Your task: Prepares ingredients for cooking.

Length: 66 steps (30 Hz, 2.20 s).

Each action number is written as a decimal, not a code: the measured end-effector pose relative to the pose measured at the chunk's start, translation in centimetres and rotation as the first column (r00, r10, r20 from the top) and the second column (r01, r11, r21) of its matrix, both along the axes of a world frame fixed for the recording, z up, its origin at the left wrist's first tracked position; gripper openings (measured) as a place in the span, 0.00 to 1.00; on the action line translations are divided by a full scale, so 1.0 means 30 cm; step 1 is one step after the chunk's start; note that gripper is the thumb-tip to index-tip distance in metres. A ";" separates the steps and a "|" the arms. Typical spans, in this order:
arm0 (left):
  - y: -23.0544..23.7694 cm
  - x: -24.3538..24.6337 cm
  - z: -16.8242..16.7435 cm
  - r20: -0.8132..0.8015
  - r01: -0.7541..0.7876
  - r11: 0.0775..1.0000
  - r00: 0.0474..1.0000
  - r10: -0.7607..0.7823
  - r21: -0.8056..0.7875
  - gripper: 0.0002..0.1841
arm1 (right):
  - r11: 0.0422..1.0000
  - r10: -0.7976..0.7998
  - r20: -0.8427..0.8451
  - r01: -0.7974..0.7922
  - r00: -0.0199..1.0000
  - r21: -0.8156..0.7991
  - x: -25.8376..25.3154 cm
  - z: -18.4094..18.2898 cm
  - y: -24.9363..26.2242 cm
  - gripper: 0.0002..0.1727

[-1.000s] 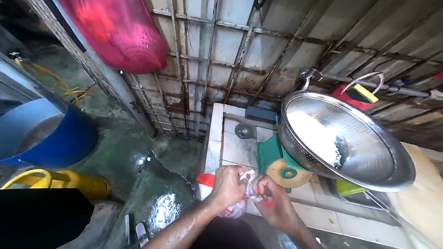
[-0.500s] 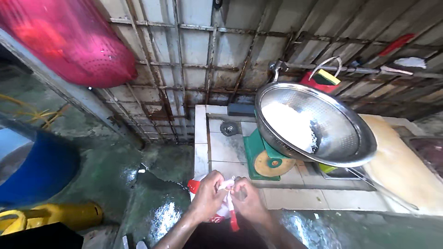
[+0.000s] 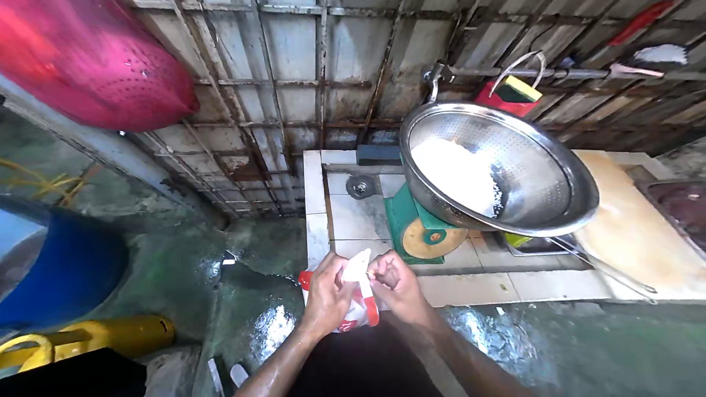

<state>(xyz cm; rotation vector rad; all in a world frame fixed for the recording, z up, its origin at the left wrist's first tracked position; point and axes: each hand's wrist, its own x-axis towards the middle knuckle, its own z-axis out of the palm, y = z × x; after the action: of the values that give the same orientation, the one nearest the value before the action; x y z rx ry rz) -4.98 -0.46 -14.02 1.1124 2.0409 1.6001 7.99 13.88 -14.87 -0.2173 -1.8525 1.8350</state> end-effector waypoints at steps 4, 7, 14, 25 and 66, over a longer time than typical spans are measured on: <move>0.020 0.037 -0.031 0.098 -0.184 0.981 0.979 0.178 0.054 0.08 | 0.996 -0.065 0.012 0.064 0.998 0.068 -0.003 0.004 -0.062 0.13; 0.023 0.047 -0.029 0.123 -0.234 0.972 0.965 0.232 -0.002 0.08 | 0.866 -0.135 0.058 0.090 0.989 0.492 0.014 0.032 -0.082 0.05; 0.040 0.051 0.014 0.091 -0.278 0.948 0.952 0.294 -0.157 0.08 | 0.530 -0.198 0.074 0.043 0.977 0.847 0.044 0.096 -0.091 0.08; 0.036 -0.003 0.002 0.273 -0.247 0.956 0.920 0.282 -0.157 0.09 | 0.589 -0.279 0.197 0.005 0.940 0.808 0.057 0.019 -0.088 0.15; -0.128 0.011 0.181 0.095 0.299 0.954 0.950 -0.297 -0.007 0.40 | 0.942 -0.323 0.429 0.242 0.843 0.234 -0.072 0.203 -0.138 0.10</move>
<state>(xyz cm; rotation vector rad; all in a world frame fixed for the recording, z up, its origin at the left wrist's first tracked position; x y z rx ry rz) -4.65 -4.31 -8.58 1.2457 1.7295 1.4465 5.82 9.73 -8.79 -0.8880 -2.1375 1.4926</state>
